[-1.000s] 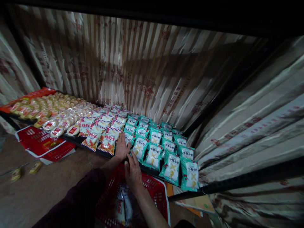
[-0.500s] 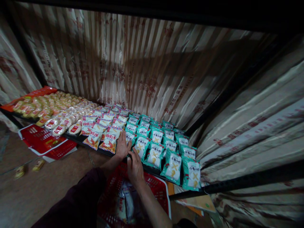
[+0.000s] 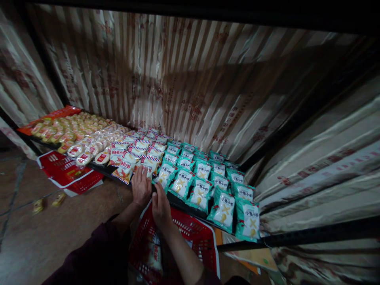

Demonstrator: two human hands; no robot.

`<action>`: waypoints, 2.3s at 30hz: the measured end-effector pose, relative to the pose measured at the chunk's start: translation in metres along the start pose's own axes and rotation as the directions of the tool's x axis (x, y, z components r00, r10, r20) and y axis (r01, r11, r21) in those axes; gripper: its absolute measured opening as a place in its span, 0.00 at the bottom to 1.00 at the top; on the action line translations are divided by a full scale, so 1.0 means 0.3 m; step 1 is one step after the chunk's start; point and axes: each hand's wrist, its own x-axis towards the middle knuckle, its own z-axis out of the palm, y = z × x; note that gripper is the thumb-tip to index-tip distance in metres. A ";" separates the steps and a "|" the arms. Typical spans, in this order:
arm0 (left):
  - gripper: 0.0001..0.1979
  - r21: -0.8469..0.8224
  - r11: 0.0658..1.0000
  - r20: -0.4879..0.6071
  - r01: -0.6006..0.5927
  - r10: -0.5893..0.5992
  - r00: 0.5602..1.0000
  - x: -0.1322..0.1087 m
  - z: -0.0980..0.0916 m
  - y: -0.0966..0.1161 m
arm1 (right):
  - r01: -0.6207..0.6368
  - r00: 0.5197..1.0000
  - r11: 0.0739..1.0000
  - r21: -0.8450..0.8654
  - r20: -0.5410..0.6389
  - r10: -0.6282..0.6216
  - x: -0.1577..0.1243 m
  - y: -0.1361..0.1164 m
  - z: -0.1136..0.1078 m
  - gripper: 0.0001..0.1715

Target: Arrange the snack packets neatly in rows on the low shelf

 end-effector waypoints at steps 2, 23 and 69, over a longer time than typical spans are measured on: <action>0.23 0.009 1.000 0.031 0.022 -0.022 0.999 0.013 0.007 -0.025 | 0.010 1.000 1.000 0.008 -0.021 -0.010 0.005 -0.009 0.031 0.30; 0.26 0.105 0.990 0.030 -0.091 0.088 0.996 0.032 0.029 -0.001 | 0.141 0.979 0.920 -0.365 0.190 -0.075 0.425 -0.059 -0.032 0.26; 0.35 0.103 0.980 -0.106 -0.169 0.180 0.978 0.038 0.082 -0.027 | 0.238 0.943 0.837 -0.493 0.325 -0.076 0.526 0.013 0.016 0.25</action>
